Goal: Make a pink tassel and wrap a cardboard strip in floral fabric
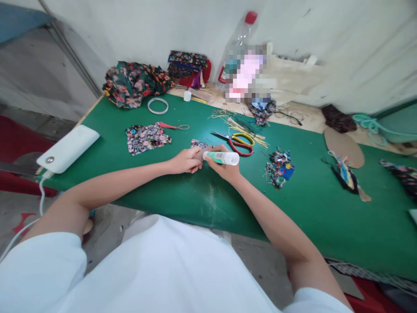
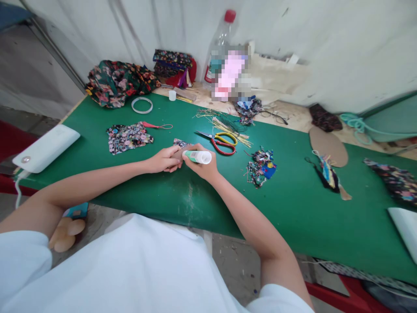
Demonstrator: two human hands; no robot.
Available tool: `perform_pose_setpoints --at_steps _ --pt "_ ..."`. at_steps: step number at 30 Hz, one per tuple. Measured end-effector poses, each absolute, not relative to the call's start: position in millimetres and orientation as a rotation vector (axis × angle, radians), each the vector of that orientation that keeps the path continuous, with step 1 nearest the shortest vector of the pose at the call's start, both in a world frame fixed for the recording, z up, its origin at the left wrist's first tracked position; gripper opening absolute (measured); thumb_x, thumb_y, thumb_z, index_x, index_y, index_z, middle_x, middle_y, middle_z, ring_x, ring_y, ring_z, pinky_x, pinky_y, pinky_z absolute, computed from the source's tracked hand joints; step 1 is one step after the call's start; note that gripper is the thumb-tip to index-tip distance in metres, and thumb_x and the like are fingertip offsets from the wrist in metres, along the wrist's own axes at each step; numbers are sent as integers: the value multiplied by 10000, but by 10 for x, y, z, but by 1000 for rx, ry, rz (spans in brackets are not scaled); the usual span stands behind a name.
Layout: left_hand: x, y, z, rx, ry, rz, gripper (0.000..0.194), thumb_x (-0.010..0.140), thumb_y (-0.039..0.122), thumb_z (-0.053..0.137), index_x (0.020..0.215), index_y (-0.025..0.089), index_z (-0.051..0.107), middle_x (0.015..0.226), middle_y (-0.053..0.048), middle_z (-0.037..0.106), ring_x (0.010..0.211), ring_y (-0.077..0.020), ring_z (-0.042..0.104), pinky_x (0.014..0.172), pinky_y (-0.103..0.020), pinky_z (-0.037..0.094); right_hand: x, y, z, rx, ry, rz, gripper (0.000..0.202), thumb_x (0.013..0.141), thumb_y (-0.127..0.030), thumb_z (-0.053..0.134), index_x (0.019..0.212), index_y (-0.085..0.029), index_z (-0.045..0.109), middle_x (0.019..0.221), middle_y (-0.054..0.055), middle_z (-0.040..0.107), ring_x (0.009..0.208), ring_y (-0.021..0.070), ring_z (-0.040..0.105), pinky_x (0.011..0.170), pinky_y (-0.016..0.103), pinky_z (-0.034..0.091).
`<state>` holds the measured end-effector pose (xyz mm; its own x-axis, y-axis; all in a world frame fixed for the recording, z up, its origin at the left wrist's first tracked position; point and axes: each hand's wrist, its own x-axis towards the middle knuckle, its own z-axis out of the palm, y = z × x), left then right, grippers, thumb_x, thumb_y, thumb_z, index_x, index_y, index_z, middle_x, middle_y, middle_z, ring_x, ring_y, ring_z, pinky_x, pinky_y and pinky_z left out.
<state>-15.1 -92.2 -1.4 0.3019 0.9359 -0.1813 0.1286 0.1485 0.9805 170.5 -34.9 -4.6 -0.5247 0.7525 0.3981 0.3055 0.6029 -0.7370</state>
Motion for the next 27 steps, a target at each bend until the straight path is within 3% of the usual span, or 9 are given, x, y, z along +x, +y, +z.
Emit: perform_pose_setpoints --at_steps 5,11,16,27 --pt "-149 -905 -30 1257 1088 838 179 766 99 483 911 196 445 559 75 574 382 -62 480 369 -162 320 1694 -360 -40 -780 -2131 815 277 781 -485 691 811 -224 603 694 2 671 586 134 572 586 286 466" --pt "-136 -901 10 1230 1103 853 162 750 94 483 879 188 453 485 84 552 343 -54 437 376 -162 303 1677 -296 -60 -962 -1987 705 257 809 -453 670 797 -224 555 583 -26 565 521 138 493 537 300 400" --pt "-136 -907 21 1218 1102 843 137 751 97 488 851 187 459 452 81 545 332 -54 428 374 -162 300 1683 -220 -84 -1037 -1883 672 246 831 -433 642 764 -221 536 635 -8 579 603 162 535 611 322 434" --pt "-144 -912 2 1223 1105 843 154 762 91 489 876 189 457 493 80 559 342 -53 442 378 -160 303 1699 -266 -71 -935 -1982 805 297 817 -498 671 819 -225 555 637 -18 579 575 144 510 573 299 399"
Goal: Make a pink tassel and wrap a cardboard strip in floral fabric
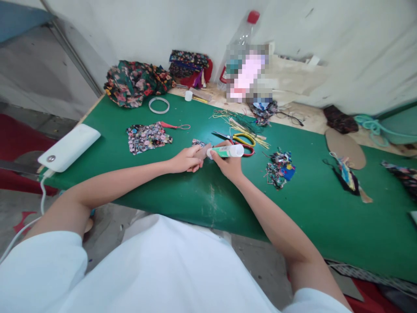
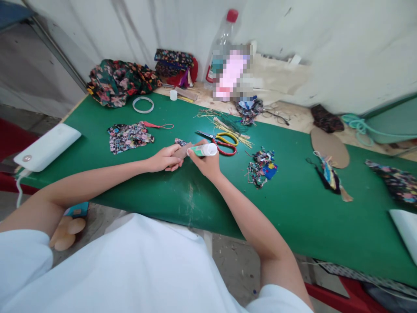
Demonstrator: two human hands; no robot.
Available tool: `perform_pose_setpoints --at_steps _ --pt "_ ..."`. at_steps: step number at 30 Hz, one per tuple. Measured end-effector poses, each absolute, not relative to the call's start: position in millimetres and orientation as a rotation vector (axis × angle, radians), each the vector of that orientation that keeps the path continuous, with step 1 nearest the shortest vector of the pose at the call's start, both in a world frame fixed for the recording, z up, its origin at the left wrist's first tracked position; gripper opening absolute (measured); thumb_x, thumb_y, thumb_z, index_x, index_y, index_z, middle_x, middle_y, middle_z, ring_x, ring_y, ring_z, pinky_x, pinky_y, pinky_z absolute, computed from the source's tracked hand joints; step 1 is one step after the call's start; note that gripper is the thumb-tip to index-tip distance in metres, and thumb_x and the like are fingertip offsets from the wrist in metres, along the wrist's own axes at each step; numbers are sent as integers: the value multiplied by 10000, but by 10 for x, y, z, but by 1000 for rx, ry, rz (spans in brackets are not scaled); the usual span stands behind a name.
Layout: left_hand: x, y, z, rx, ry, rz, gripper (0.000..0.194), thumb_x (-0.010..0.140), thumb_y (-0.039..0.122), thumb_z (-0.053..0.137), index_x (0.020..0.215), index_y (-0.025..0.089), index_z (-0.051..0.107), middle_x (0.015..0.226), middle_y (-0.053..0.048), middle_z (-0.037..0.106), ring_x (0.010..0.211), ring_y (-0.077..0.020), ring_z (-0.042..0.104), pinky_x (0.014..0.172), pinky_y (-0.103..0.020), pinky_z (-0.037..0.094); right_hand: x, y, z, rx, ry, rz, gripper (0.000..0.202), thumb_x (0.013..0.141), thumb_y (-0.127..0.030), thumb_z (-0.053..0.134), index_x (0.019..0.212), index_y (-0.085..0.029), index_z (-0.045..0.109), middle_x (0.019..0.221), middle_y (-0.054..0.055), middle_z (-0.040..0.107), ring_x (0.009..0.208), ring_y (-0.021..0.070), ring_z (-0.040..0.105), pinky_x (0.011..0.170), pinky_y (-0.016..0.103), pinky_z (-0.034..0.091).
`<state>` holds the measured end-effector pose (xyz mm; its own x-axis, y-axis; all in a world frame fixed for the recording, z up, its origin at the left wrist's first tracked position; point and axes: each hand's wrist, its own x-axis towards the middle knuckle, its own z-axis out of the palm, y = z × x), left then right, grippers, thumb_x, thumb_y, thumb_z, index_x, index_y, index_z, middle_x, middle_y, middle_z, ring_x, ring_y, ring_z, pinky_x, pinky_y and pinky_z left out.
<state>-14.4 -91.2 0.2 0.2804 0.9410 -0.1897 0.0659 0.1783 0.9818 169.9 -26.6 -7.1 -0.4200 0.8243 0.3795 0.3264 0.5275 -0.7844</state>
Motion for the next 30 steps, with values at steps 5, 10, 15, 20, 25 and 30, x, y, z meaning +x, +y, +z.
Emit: perform_pose_setpoints --at_steps 5,10,15,20,25,30 --pt "-145 -911 15 1219 1094 847 163 748 84 488 869 189 465 503 76 560 362 -60 466 371 -157 313 1694 -302 -48 -827 -2080 901 369 767 -563 706 790 -221 566 636 -18 587 545 126 497 552 288 406" --pt "-141 -891 5 1189 1078 869 178 731 93 490 873 195 456 506 71 570 355 -69 450 351 -169 313 1695 -272 -58 -907 -2014 843 303 792 -498 679 797 -218 564 614 -22 560 547 130 479 547 292 383" --pt "-126 -891 29 1159 1072 872 176 742 90 482 877 193 434 491 82 555 339 -53 432 361 -159 289 1691 -229 -86 -1014 -1890 748 265 821 -459 645 785 -227 524 628 -15 567 590 154 517 596 318 422" --pt "-121 -891 46 1144 1064 867 194 750 76 481 894 191 423 504 86 560 347 -47 442 366 -150 290 1691 -225 -83 -1040 -1863 737 293 826 -497 637 798 -230 520 636 -16 578 596 154 526 596 318 428" --pt "-137 -886 1 1140 1063 878 194 745 76 477 893 193 431 566 70 582 371 -51 470 363 -154 296 1692 -266 -65 -971 -1970 816 358 804 -572 653 813 -225 564 631 -17 594 577 142 523 571 300 423" --pt "-145 -883 -10 1138 1062 884 193 732 81 488 887 190 448 557 72 568 373 -53 473 361 -153 293 1684 -306 -75 -919 -2035 858 405 738 -595 719 807 -221 581 641 -18 608 543 129 507 536 288 414"
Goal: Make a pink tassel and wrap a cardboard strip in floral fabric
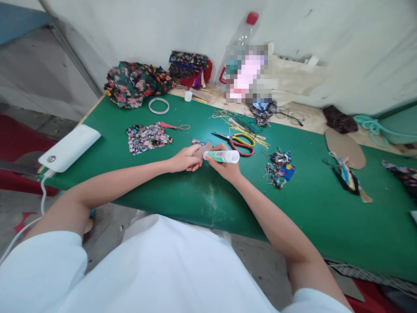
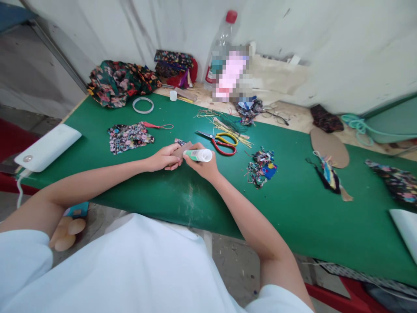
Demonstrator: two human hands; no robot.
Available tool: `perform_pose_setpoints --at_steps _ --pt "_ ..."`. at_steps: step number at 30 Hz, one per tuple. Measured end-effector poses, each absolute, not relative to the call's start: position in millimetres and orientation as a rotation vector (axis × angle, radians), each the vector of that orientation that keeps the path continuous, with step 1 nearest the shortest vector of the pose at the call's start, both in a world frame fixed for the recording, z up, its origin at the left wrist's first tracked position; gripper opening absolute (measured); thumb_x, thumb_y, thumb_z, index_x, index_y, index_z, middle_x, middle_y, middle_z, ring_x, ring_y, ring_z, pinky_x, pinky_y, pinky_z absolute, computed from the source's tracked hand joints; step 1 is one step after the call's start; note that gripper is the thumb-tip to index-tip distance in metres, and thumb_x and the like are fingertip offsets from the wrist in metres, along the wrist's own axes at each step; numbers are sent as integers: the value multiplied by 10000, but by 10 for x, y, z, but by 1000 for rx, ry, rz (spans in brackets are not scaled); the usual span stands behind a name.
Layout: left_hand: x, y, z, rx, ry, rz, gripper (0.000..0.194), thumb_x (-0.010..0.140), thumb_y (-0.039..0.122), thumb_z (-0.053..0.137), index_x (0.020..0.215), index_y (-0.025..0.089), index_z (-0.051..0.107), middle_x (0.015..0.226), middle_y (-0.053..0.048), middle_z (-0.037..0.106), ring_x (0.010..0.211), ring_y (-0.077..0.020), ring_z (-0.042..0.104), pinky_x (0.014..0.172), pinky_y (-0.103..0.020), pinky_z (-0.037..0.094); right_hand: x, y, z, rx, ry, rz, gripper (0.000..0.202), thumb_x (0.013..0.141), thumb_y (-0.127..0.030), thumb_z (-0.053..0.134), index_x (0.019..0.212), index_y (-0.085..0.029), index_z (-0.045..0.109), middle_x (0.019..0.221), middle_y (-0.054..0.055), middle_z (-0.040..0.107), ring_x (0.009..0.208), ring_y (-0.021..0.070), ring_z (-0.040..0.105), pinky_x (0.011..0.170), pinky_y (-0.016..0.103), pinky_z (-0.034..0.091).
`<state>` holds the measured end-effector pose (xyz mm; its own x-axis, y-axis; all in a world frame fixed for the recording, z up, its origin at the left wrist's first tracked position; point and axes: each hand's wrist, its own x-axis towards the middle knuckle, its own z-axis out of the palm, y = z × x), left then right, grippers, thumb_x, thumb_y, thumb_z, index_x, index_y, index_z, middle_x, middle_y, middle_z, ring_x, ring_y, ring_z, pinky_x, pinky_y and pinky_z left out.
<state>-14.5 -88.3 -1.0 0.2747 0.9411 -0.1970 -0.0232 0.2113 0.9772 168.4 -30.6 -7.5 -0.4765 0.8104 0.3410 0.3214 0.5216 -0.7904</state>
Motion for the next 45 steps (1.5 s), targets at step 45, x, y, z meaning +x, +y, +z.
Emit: perform_pose_setpoints --at_steps 45 --pt "-127 -960 133 1554 1260 708 214 736 3 449 821 199 436 455 119 541 420 -66 525 502 -174 392 1709 -332 -66 -639 -2161 953 330 790 -528 706 913 -239 604 865 30 718 772 172 666 761 344 551"
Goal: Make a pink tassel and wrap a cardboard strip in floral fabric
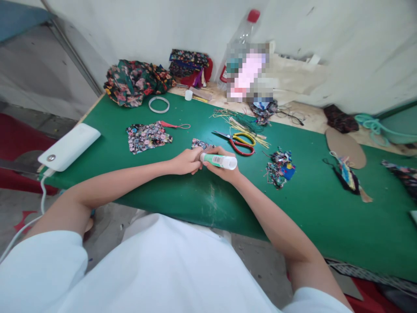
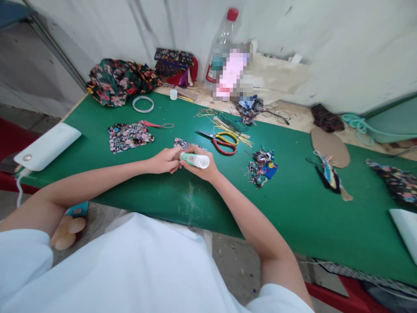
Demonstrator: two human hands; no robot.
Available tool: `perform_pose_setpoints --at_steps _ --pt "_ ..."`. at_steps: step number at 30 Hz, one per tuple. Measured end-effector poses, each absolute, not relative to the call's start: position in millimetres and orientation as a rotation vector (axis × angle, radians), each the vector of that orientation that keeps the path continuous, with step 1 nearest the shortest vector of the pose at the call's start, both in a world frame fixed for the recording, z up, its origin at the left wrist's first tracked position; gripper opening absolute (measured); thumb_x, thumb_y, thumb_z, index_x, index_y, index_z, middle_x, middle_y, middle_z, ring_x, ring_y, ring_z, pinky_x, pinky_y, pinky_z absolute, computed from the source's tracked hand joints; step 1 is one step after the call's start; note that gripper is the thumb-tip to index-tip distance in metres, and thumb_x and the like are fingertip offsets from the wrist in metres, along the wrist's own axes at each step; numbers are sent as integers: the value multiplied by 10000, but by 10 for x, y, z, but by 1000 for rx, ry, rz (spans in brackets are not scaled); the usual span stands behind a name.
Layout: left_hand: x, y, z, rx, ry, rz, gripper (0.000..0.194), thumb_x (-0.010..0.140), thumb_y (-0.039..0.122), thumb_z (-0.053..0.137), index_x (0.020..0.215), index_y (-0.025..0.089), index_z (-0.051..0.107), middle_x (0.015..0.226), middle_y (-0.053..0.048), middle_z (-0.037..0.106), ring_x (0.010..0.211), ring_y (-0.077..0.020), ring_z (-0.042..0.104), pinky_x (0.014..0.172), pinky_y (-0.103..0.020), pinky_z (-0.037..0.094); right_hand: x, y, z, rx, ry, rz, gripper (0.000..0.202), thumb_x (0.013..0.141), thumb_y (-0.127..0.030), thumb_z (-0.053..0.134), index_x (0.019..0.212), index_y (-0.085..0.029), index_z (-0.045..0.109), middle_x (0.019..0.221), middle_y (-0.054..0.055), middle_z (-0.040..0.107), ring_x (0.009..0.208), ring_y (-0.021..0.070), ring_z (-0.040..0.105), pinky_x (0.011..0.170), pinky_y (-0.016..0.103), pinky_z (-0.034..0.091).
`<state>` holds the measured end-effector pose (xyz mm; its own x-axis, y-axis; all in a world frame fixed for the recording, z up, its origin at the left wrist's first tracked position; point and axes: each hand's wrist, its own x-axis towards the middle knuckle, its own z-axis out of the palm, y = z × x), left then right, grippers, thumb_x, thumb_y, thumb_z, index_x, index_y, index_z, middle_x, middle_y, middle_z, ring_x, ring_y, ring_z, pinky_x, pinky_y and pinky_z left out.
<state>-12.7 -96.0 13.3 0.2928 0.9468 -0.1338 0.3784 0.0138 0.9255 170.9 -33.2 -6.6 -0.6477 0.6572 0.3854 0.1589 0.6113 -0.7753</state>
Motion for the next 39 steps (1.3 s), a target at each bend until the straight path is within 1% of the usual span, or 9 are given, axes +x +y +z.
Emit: perform_pose_setpoints --at_steps 5,10,14,16,19,23,30,36,39 --pt "-162 -902 99 1281 1088 782 333 660 26 491 971 139 530 546 82 619 392 -53 488 447 -188 354 1694 -330 -75 -657 -2085 961 295 842 -502 666 946 -234 597 888 33 709 819 170 674 789 344 550" --pt "-174 -844 58 1105 905 847 250 716 114 539 965 92 548 548 30 630 445 -52 514 480 -180 381 1698 -329 -68 -764 -2020 819 262 829 -460 676 916 -226 598 888 38 714 794 177 658 732 327 537" --pt "-183 -850 29 1211 916 823 291 794 166 536 1076 104 505 737 -2 695 472 -45 561 443 -163 382 1698 -331 -64 -888 -2016 771 318 826 -520 676 888 -216 606 728 9 667 605 147 569 582 296 467" --pt "-189 -864 11 1319 963 783 283 831 170 508 1108 125 476 708 36 667 426 -33 532 411 -149 360 1693 -324 -60 -944 -1993 747 330 824 -529 684 878 -213 602 670 -5 639 559 140 534 554 292 438" --pt "-196 -882 -18 1431 1007 747 198 847 139 468 1045 136 478 640 74 609 400 -18 502 420 -133 378 1687 -299 -55 -996 -1925 718 334 813 -521 704 864 -214 586 660 -4 640 586 152 557 576 298 448" --pt "-203 -893 -30 1458 982 759 174 852 155 471 1026 143 469 666 67 599 412 -16 497 415 -128 382 1697 -285 -68 -921 -1929 781 329 827 -527 689 876 -216 594 703 6 665 609 153 584 583 300 468" --pt "-212 -894 40 1575 973 725 168 845 144 469 1011 160 448 704 58 613 423 -10 495 433 -123 389 1695 -349 -78 -656 -2048 903 312 823 -517 696 935 -235 624 901 40 721 831 192 685 783 356 561" --pt "-218 -895 32 1546 989 689 132 879 234 500 977 152 467 661 60 602 423 -15 483 443 -130 382 1677 -253 -104 -987 -1868 760 299 833 -506 683 853 -214 622 745 30 676 665 183 620 657 349 522" --pt "-220 -897 12 1530 972 697 151 886 260 514 977 153 461 685 54 609 424 -11 479 444 -134 380 1680 -219 -115 -990 -1850 777 317 846 -525 659 835 -211 613 691 13 650 633 170 598 618 330 503"
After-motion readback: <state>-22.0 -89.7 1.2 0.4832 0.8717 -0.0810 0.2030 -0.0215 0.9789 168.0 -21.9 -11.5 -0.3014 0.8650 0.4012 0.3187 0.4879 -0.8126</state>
